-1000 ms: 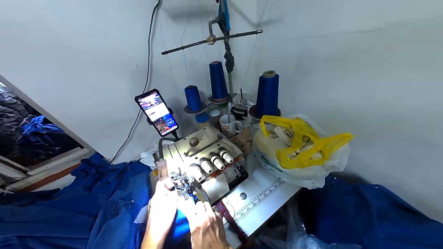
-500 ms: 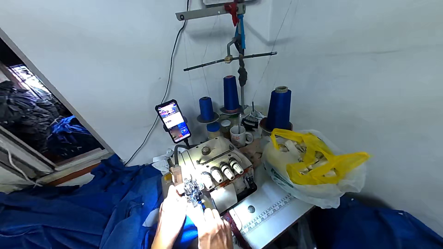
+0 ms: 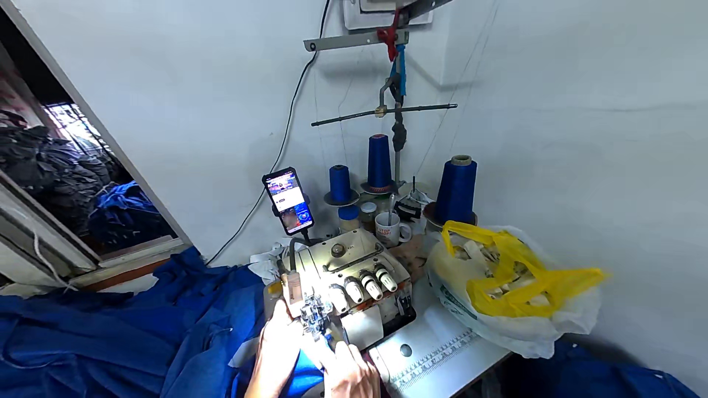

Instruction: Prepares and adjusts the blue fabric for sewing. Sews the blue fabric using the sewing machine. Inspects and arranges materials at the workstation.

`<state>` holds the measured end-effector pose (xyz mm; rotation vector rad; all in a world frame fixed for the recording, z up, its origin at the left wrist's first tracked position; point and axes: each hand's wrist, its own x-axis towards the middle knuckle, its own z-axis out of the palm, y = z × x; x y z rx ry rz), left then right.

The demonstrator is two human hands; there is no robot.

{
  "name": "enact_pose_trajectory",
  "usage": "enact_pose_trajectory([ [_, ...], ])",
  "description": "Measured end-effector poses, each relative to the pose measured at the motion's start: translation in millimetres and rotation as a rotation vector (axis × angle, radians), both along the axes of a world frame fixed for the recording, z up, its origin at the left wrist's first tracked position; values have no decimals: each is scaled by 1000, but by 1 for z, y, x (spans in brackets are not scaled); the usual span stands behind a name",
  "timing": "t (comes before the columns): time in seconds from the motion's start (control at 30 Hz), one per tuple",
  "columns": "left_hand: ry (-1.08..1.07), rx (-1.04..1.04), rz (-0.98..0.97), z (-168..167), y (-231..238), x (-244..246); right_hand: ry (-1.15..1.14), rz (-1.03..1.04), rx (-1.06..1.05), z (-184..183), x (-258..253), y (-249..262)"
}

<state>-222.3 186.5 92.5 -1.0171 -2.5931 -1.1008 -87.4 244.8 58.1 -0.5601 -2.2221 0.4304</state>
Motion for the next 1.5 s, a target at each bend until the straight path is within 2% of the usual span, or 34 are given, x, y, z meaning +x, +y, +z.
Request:
enact_pose_trajectory([
  [0.17,-146,-159,-171,20,-12,-8,10,31,-63,-1,1,1],
  [0.3,-294,-313,-191,34,-11,-15,-7,97,-141,0,4,6],
  [0.5,-639,-111,-423,44,-26,-27,-153,197,-326,12,11,16],
  [0.57,-667,-18,-490,43,-35,-26,-209,244,-377,17,13,21],
  [0.63,-580,56,-453,38,-39,-21,-247,272,-371,20,14,24],
  [0.7,-326,-9,-279,36,-38,-11,-290,304,-329,26,12,25],
  [0.77,31,-292,-53,42,-32,8,-443,362,-332,45,12,27],
  [0.8,131,-496,55,51,-28,22,-522,391,-343,56,11,29],
  [0.83,187,-657,116,56,-23,33,-575,414,-352,64,10,29],
  [0.9,214,-741,148,62,-19,43,-588,463,-352,68,7,30],
  [1.0,92,-549,41,73,-22,44,-375,667,-365,63,0,34],
  [1.1,-24,-223,-162,62,-28,22,-371,848,-499,79,-6,38],
  [1.17,-12,-124,-262,55,-34,4,-375,814,-633,88,-11,42],
  [1.23,7,-127,-427,47,-46,-16,-368,737,-802,96,-17,46],
  [1.3,-54,-170,-601,34,-57,-32,-232,724,-900,86,-26,47],
  [1.4,-28,-135,-685,11,-66,-47,-36,674,-763,65,-31,40],
  [1.5,5,-13,-684,14,-68,-42,-205,556,-737,64,-26,36],
])
